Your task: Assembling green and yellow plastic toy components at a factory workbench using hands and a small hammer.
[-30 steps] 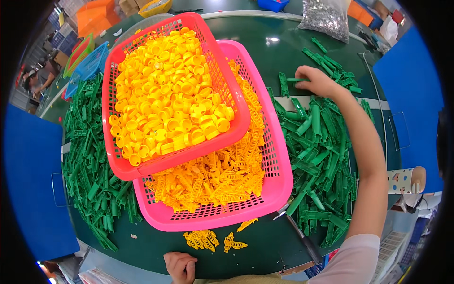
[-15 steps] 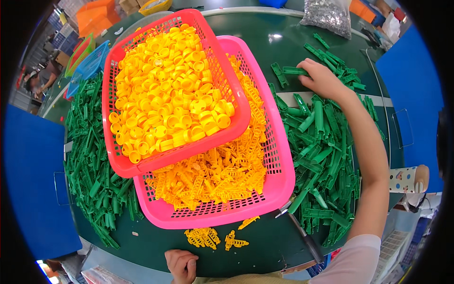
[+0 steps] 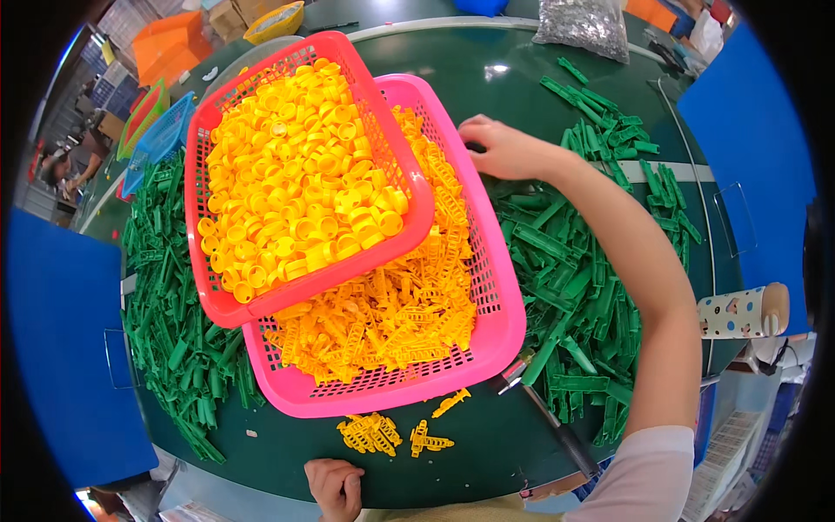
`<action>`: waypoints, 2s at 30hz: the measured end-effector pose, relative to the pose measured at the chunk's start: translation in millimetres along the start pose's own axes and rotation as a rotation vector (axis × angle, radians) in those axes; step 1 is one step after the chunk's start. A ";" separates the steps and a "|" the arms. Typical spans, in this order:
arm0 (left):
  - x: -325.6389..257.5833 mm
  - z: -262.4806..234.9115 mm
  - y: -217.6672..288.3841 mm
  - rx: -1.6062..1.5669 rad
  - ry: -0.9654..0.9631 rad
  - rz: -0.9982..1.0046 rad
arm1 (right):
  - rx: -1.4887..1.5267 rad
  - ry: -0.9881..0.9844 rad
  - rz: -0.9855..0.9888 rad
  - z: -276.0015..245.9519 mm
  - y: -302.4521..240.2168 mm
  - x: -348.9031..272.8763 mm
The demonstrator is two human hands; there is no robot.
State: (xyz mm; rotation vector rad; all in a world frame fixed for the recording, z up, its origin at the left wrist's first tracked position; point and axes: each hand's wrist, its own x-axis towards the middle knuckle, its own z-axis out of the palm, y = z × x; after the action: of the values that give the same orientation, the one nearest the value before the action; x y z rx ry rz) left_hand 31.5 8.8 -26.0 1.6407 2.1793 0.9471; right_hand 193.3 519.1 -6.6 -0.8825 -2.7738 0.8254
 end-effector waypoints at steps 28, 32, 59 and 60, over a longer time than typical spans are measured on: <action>-1.5 -5.5 -0.4 0.022 -0.030 -0.030 | -0.421 0.192 0.900 -39.6 69.1 -42.2; -1.9 -1.9 -2.4 -0.008 -0.015 -0.015 | -0.398 0.249 0.772 -42.9 68.4 -40.2; 2.0 -2.6 1.3 -0.049 -0.003 0.001 | -0.029 -0.079 0.106 -4.5 -23.1 -88.0; 1.6 -2.8 2.3 -0.052 -0.008 0.000 | -0.028 -0.081 0.110 -1.8 -27.7 -92.1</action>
State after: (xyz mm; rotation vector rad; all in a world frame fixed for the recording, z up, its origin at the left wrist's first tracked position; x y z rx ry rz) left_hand 31.2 9.6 -22.2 1.6183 2.1315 0.9871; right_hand 255.7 449.1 14.6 -1.0378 -2.8346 0.8589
